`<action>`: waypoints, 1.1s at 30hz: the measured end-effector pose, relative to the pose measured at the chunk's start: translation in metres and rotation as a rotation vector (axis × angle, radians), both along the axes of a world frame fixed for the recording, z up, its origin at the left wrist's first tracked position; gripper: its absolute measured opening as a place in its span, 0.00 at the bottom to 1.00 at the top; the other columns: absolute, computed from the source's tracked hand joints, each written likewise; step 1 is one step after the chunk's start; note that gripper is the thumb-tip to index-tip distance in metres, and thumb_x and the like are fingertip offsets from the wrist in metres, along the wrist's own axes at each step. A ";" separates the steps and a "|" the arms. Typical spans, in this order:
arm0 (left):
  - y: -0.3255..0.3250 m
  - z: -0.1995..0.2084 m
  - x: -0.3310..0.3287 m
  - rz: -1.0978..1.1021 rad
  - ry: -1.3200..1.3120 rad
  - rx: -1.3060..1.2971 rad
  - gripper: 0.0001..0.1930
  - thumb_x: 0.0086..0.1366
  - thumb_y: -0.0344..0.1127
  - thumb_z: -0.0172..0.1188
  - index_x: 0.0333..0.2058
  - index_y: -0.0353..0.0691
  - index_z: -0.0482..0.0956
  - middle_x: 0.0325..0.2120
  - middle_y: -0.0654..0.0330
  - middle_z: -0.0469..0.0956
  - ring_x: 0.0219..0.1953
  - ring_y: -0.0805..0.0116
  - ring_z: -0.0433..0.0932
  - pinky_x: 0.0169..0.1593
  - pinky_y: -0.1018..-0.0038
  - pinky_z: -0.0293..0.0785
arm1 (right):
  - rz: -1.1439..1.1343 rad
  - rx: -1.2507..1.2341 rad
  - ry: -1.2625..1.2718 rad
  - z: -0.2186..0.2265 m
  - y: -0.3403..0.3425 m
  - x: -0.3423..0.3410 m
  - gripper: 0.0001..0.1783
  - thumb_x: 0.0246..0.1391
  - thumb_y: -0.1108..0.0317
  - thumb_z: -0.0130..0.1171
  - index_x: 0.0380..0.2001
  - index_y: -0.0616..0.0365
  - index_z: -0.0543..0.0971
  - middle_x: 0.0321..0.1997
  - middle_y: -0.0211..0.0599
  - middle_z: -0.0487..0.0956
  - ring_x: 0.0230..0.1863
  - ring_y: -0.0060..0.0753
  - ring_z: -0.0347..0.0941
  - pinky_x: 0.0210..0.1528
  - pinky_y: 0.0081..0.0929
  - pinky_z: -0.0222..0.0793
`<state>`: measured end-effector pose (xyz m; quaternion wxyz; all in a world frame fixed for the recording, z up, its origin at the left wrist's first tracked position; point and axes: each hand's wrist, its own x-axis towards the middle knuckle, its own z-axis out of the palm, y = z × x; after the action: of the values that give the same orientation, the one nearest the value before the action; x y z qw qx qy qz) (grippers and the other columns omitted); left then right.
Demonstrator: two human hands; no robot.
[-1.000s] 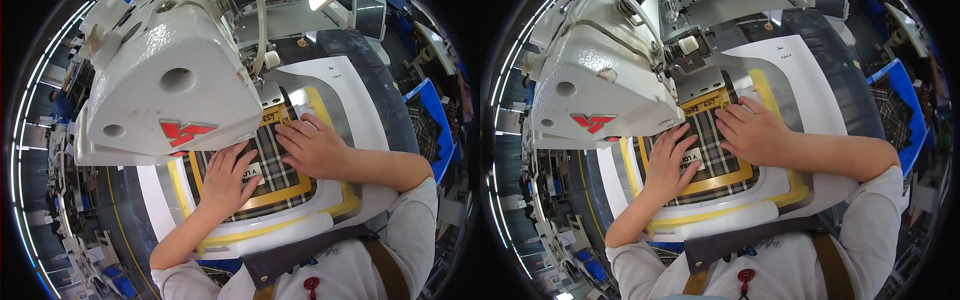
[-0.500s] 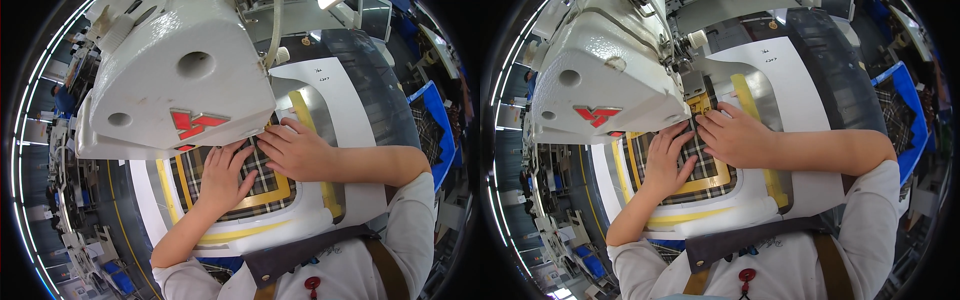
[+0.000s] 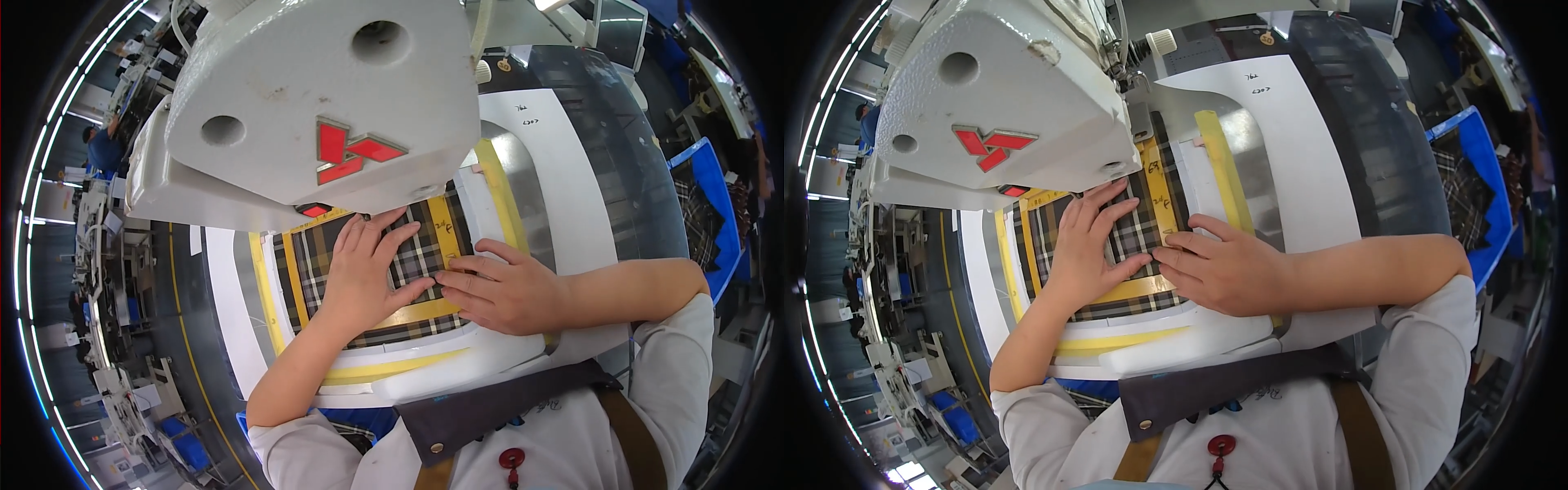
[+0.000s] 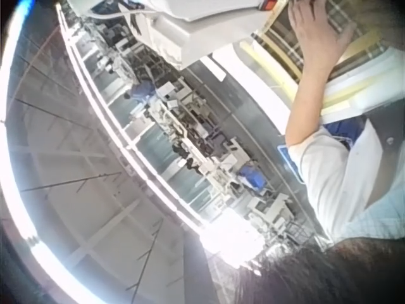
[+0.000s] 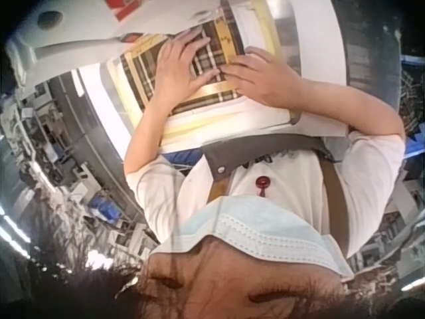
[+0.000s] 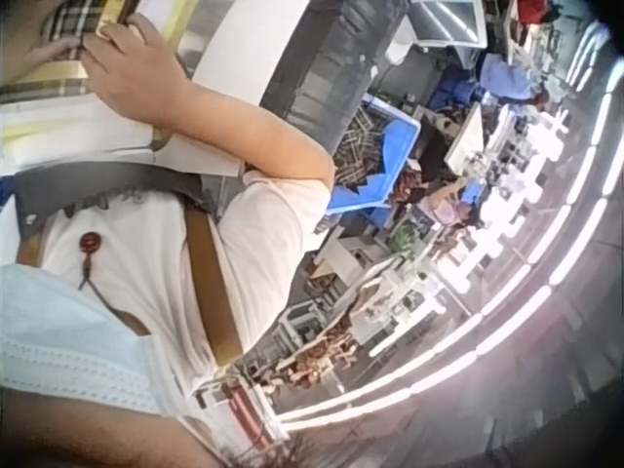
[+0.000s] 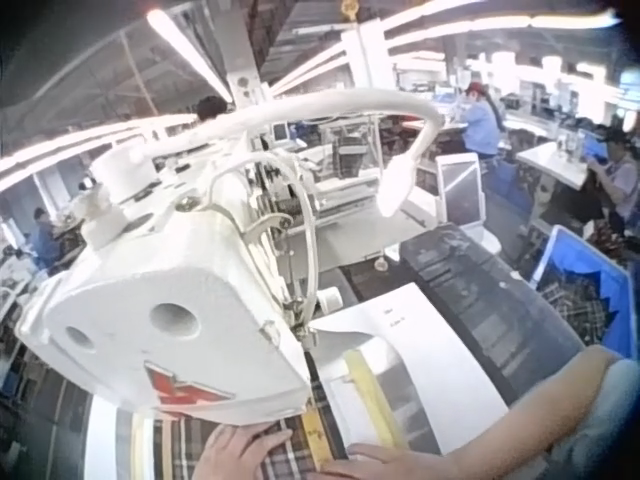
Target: Sewing and assembling pieces of a plaid leather or fabric product using an industrial sewing machine.
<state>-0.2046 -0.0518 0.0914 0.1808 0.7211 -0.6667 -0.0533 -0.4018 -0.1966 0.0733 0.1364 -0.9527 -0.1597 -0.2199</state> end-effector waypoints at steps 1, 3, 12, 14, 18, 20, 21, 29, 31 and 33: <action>0.001 0.000 -0.001 0.001 0.005 -0.004 0.32 0.52 0.51 0.68 0.53 0.45 0.71 0.57 0.56 0.66 0.57 0.52 0.67 0.64 0.52 0.57 | -0.001 -0.001 -0.002 0.000 0.000 0.000 0.15 0.51 0.66 0.55 0.41 0.61 0.79 0.50 0.40 0.77 0.53 0.37 0.70 0.58 0.40 0.62; 0.001 0.000 0.000 0.001 0.010 -0.010 0.32 0.52 0.51 0.68 0.53 0.46 0.71 0.57 0.56 0.66 0.57 0.53 0.68 0.64 0.52 0.58 | 0.009 -0.086 -0.014 -0.001 0.001 0.002 0.14 0.51 0.67 0.54 0.40 0.61 0.79 0.50 0.40 0.77 0.53 0.37 0.70 0.59 0.39 0.62; 0.027 0.016 -0.014 -0.238 0.096 0.079 0.14 0.59 0.39 0.63 0.43 0.46 0.77 0.52 0.62 0.73 0.58 0.61 0.70 0.63 0.57 0.62 | 0.012 -0.115 -0.014 0.000 0.004 0.005 0.15 0.50 0.67 0.53 0.40 0.63 0.78 0.48 0.42 0.77 0.52 0.38 0.70 0.59 0.37 0.62; 0.032 0.017 -0.016 -0.227 0.076 0.083 0.15 0.59 0.40 0.63 0.45 0.45 0.78 0.53 0.62 0.73 0.58 0.62 0.70 0.63 0.59 0.61 | 0.013 -0.112 -0.016 -0.001 0.005 0.006 0.15 0.50 0.68 0.53 0.40 0.64 0.78 0.47 0.43 0.77 0.51 0.38 0.70 0.59 0.37 0.62; 0.035 0.019 -0.015 -0.202 0.098 0.106 0.18 0.59 0.40 0.63 0.48 0.44 0.77 0.55 0.60 0.72 0.59 0.61 0.69 0.64 0.58 0.59 | 0.017 -0.121 -0.024 -0.001 0.005 0.010 0.14 0.50 0.68 0.53 0.39 0.64 0.78 0.47 0.44 0.77 0.51 0.38 0.70 0.59 0.37 0.62; 0.035 0.018 -0.014 -0.197 0.095 0.111 0.19 0.59 0.40 0.63 0.49 0.44 0.76 0.55 0.60 0.72 0.60 0.61 0.68 0.65 0.58 0.59 | 0.017 -0.115 -0.026 -0.003 0.005 0.012 0.14 0.50 0.68 0.53 0.39 0.64 0.78 0.47 0.44 0.77 0.51 0.38 0.70 0.59 0.37 0.62; 0.035 0.018 -0.014 -0.195 0.099 0.105 0.19 0.59 0.40 0.63 0.49 0.43 0.76 0.55 0.60 0.72 0.60 0.61 0.68 0.65 0.58 0.58 | 0.017 -0.110 -0.027 -0.003 0.005 0.014 0.14 0.49 0.68 0.53 0.39 0.64 0.78 0.47 0.44 0.77 0.50 0.38 0.70 0.59 0.37 0.62; 0.034 0.015 -0.008 -0.187 0.106 0.094 0.21 0.58 0.41 0.64 0.49 0.42 0.76 0.56 0.59 0.71 0.61 0.60 0.67 0.66 0.57 0.57 | 0.022 -0.106 -0.017 -0.003 0.000 0.022 0.16 0.50 0.65 0.61 0.39 0.64 0.79 0.48 0.42 0.77 0.48 0.37 0.71 0.54 0.37 0.68; 0.033 0.015 -0.006 -0.177 0.099 0.098 0.21 0.58 0.43 0.64 0.49 0.42 0.76 0.56 0.59 0.71 0.61 0.60 0.67 0.66 0.56 0.56 | 0.014 -0.104 -0.014 -0.004 -0.002 0.025 0.16 0.50 0.65 0.61 0.40 0.64 0.78 0.49 0.42 0.77 0.49 0.38 0.71 0.55 0.38 0.67; 0.032 0.015 -0.002 -0.166 0.089 0.097 0.21 0.58 0.44 0.64 0.49 0.41 0.76 0.56 0.59 0.71 0.61 0.60 0.67 0.66 0.55 0.56 | 0.032 -0.019 -0.036 -0.005 -0.004 0.032 0.14 0.50 0.68 0.54 0.39 0.65 0.78 0.46 0.44 0.77 0.50 0.39 0.70 0.57 0.38 0.64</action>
<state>-0.2070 -0.0201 0.1062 0.1699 0.6682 -0.7121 -0.1325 -0.3699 -0.2002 0.0680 0.1278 -0.9471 -0.1795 -0.2332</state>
